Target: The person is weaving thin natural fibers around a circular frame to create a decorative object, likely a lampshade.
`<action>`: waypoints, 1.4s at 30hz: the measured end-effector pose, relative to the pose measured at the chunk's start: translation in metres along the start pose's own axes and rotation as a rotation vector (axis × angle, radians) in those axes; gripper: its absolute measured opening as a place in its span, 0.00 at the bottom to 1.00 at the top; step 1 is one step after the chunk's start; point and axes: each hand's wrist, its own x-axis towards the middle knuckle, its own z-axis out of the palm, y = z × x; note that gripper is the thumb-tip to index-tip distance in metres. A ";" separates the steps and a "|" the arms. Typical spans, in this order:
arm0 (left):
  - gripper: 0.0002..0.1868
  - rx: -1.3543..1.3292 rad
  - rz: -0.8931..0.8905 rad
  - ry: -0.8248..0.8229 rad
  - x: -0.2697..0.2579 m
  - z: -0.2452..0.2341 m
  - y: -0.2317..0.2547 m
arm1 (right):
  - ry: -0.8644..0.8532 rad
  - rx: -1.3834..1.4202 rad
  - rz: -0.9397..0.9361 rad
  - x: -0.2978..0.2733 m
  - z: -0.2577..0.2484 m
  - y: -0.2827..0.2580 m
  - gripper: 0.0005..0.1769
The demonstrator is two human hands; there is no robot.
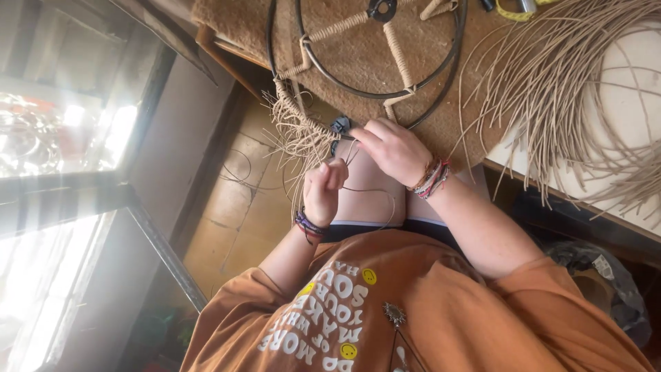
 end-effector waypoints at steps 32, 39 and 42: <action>0.05 1.576 -0.058 -0.397 0.049 -0.002 0.074 | 0.317 -0.193 0.495 -0.081 -0.109 0.130 0.07; 0.07 1.101 -0.096 -0.654 0.063 0.113 0.054 | 0.357 -0.281 0.498 -0.079 -0.136 0.155 0.12; 0.06 0.952 -0.227 -0.718 0.066 0.136 0.042 | 0.483 -0.219 0.554 -0.108 -0.154 0.155 0.13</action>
